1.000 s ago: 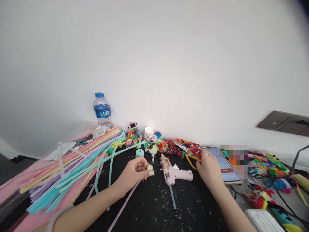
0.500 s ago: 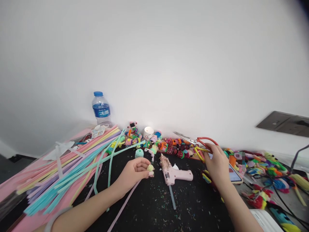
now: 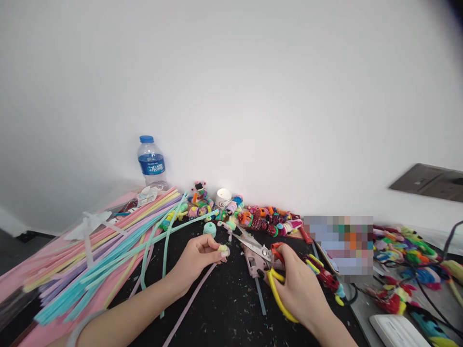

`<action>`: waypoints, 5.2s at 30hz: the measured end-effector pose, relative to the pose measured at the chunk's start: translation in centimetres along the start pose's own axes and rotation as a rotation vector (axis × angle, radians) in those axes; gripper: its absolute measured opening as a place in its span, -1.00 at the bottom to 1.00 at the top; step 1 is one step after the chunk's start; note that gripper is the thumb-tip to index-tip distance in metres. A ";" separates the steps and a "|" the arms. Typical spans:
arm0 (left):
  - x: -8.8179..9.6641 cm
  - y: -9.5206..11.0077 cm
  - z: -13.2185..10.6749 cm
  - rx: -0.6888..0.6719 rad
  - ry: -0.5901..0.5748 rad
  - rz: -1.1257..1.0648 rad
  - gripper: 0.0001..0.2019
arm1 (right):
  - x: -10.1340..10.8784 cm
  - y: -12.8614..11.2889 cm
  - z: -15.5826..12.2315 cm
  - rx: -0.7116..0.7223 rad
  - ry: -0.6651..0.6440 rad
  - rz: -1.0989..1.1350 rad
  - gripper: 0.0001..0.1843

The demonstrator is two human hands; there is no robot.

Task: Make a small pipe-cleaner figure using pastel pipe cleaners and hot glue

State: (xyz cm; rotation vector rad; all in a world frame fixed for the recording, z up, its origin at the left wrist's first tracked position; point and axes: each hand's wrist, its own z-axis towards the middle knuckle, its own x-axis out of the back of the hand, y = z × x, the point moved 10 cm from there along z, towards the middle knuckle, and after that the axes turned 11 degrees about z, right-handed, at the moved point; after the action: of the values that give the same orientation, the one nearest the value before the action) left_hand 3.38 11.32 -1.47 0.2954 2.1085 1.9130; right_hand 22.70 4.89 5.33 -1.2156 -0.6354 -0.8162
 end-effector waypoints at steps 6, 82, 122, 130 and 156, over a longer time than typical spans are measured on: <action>0.2 -0.2 0.3 0.001 0.006 -0.047 -0.75 | -1.5 -1.0 -0.9 0.067 -0.088 -0.145 -0.77; -0.8 0.5 0.0 -0.039 -0.047 0.031 -0.55 | -3.3 -1.4 -1.5 -0.040 -0.228 -0.150 -0.76; -0.6 0.5 -0.1 -0.005 -0.021 0.172 -0.53 | -2.5 -1.5 -1.6 -0.028 -0.181 -0.119 -0.77; -0.8 0.5 -0.1 -0.026 -0.042 0.164 -0.53 | -3.1 -1.7 -1.6 -0.045 -0.236 -0.135 -0.80; -0.8 0.6 -0.2 -0.001 -0.056 0.166 -0.54 | -2.4 -1.3 -1.6 -0.039 -0.174 -0.137 -0.85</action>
State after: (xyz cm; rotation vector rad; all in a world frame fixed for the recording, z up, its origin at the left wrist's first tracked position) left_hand 4.06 10.89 -0.83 0.5331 2.1056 1.9714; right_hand 20.27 3.61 3.78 -1.2985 -0.8555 -0.8448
